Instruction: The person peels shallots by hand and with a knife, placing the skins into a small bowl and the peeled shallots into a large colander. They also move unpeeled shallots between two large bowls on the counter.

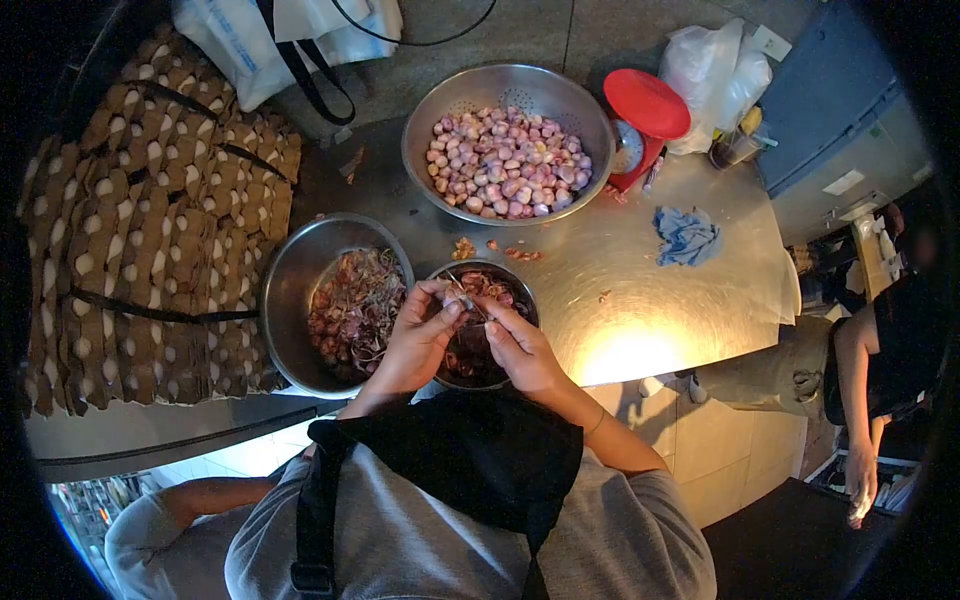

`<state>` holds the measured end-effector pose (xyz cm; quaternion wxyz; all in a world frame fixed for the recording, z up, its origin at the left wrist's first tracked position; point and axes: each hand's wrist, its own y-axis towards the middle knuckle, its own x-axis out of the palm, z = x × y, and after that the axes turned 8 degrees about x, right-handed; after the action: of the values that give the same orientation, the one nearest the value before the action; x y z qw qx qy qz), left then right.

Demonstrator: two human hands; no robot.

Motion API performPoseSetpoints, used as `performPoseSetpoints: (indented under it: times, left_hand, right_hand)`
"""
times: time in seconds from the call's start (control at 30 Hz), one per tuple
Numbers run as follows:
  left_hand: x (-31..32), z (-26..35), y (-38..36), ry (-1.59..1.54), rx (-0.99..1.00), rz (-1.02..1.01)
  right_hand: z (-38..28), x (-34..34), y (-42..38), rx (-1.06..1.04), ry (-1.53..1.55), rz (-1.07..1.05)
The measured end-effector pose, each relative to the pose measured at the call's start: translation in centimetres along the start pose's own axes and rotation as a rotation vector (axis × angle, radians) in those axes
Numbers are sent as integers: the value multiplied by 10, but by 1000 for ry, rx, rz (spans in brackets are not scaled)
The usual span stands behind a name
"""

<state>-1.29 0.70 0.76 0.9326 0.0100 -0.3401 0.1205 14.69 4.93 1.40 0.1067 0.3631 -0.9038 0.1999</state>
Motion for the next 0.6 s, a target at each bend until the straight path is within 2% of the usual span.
performPoseSetpoints:
  times: [0.1,0.2,0.4,0.5,0.6]
  left_hand:
    - [-1,4,3,117,-6,-15]
    - [9,12,3,33,-42,-55]
    - [5,10,4,-119,-175,-85]
    - [10,9,6,-148,-143,-29]
    - [2,3,6,-42,-54,29]
  right_hand:
    - [-4,-1,1,-23,20,18]
    - [-6,-10,9,-21,-32,118]
    - [-1,-17,14,-26,70,139]
    - [-1,-12,15,-30,97,197]
    - [1,-15,8,-83,-110,224]
